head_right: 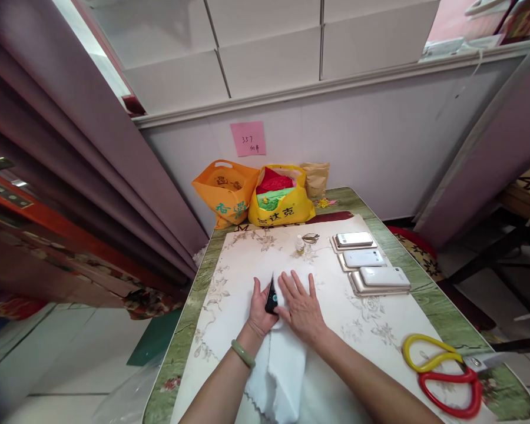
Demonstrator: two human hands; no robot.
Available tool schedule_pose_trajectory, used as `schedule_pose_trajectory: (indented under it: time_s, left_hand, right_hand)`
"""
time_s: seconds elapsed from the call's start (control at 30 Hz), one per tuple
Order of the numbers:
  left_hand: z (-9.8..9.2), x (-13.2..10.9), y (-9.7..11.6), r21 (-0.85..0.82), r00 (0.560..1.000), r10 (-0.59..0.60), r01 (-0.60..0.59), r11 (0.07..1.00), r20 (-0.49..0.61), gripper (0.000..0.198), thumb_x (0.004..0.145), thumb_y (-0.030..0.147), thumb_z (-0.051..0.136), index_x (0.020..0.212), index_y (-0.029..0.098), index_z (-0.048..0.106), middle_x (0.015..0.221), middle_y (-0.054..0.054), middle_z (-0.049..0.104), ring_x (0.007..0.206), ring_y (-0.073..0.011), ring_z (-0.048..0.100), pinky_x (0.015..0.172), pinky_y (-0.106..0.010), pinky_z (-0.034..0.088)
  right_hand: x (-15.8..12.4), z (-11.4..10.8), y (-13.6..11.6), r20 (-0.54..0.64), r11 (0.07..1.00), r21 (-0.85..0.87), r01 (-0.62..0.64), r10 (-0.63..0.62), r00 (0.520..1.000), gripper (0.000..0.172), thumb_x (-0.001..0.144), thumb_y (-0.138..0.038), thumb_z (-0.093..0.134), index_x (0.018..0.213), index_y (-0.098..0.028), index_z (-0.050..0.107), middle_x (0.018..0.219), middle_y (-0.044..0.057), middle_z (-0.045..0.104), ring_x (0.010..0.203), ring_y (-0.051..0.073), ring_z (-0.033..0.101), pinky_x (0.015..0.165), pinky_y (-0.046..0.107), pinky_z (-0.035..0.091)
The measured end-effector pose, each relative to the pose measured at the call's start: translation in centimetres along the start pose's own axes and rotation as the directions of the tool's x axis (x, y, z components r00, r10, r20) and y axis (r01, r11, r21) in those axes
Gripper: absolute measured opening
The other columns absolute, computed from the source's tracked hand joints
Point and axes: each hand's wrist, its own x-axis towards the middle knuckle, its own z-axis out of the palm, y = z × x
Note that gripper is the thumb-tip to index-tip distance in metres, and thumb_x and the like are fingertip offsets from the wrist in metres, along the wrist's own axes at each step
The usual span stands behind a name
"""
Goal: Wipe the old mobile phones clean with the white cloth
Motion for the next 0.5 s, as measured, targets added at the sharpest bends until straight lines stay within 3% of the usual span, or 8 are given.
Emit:
schedule_pose_trajectory:
  time_s: [0.13, 0.23, 0.4, 0.5]
  left_hand:
    - [0.3, -0.1, 0.2, -0.006, 0.999, -0.03, 0.031, 1.0, 0.041, 0.072, 0.083, 0.066, 0.048, 0.129, 0.012, 0.056, 0.119, -0.016, 0.066, 0.113, -0.0321, 0.06, 0.104, -0.048, 0.039]
    - [0.3, 0.0, 0.2, -0.002, 0.999, -0.036, 0.036, 0.999, -0.005, 0.07, 0.082, 0.065, 0.051, 0.13, 0.013, 0.056, 0.116, -0.015, 0.068, 0.11, -0.0315, 0.062, 0.103, -0.048, 0.04]
    - [0.2, 0.4, -0.3, -0.039, 0.998, 0.024, -0.026, 0.999, -0.062, 0.059, 0.084, 0.062, 0.051, 0.115, 0.013, 0.064, 0.109, -0.013, 0.07, 0.109, -0.0291, 0.063, 0.103, -0.043, 0.041]
    - [0.2, 0.3, -0.3, -0.049, 0.998, 0.046, -0.048, 0.998, -0.04, 0.057, 0.086, 0.06, 0.048, 0.114, 0.014, 0.065, 0.111, -0.013, 0.07, 0.112, -0.0279, 0.061, 0.103, -0.041, 0.041]
  right_hand:
    - [-3.6, -1.0, -1.5, 0.063, 0.983, 0.033, 0.179, -0.18, 0.982, 0.07, 0.094, -0.051, 0.044, 0.152, -0.02, 0.019, 0.155, 0.005, 0.027, 0.145, 0.028, 0.013, 0.114, 0.06, -0.012]
    - [-3.4, -0.9, -1.3, 0.071, 0.967, 0.053, 0.251, -0.254, 0.965, 0.071, 0.093, -0.053, 0.045, 0.151, -0.021, 0.02, 0.153, 0.004, 0.031, 0.145, 0.026, 0.013, 0.113, 0.061, -0.014]
    - [0.8, 0.2, 0.2, 0.037, 0.994, 0.013, 0.111, -0.111, 0.993, 0.067, 0.096, -0.049, 0.041, 0.152, -0.021, 0.017, 0.153, 0.007, 0.03, 0.144, 0.027, 0.017, 0.114, 0.06, -0.009]
    - [1.2, 0.1, 0.1, 0.022, 1.0, -0.007, 0.005, -0.005, 1.0, 0.067, 0.096, -0.047, 0.041, 0.152, -0.019, 0.017, 0.153, 0.009, 0.03, 0.144, 0.028, 0.02, 0.114, 0.061, -0.007]
